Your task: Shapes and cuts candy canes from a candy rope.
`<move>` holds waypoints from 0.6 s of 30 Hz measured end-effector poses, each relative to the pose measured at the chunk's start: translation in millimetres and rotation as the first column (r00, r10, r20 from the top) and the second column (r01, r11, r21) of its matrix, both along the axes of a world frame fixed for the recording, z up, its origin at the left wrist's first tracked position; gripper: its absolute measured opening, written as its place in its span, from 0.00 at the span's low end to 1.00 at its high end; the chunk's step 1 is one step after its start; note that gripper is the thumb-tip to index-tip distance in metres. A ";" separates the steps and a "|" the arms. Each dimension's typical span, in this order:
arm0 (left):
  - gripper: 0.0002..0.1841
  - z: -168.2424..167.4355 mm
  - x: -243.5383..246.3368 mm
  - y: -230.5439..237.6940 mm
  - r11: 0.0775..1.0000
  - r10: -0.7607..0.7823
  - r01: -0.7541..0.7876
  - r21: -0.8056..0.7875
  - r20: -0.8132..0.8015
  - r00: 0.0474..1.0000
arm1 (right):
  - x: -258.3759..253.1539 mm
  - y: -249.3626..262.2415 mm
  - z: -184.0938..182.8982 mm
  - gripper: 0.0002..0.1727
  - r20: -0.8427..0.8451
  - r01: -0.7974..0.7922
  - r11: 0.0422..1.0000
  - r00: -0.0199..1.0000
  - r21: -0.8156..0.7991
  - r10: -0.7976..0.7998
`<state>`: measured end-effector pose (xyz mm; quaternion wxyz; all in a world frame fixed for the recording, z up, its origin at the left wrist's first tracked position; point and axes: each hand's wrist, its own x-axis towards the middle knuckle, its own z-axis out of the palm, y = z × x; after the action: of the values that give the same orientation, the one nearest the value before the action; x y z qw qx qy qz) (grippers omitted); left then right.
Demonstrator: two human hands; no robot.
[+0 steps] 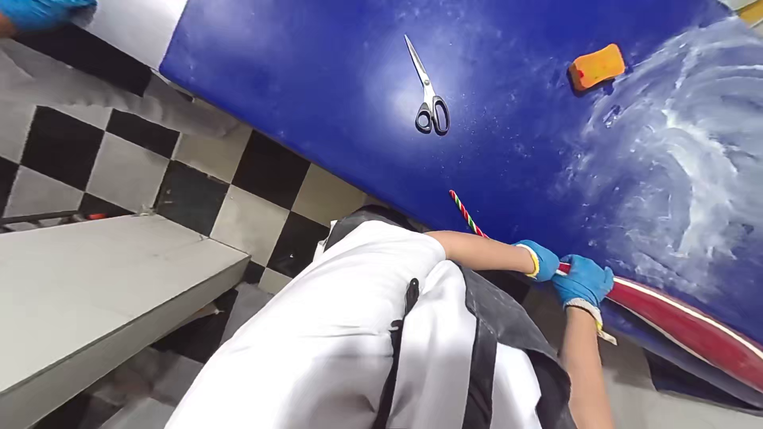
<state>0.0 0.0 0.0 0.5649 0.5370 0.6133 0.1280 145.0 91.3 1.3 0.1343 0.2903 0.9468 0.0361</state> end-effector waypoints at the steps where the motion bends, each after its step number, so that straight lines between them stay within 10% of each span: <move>1: 0.18 -4.2 -6.6 -6.2 1.000 -0.025 0.025 0.008 0.006 1.000 | 10.9 18.9 -25.1 0.17 0.058 0.042 0.999 0.997 -0.020 -0.041; 4: 0.23 -1.9 -23.2 -37.0 0.994 -0.085 0.085 0.068 0.005 0.996 | 3.0 33.4 -37.6 0.20 0.309 0.196 0.980 0.934 -0.026 -0.179; 18: 0.29 23.0 -228.5 -260.7 0.998 0.032 -0.031 -0.050 0.020 0.999 | -23.4 28.1 -16.5 0.29 0.466 0.264 0.961 0.863 -0.085 -0.196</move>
<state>-228.5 -260.7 23.0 0.5823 0.5117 0.6188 0.1273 121.6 119.4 -15.2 0.3752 0.3744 0.8478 0.0170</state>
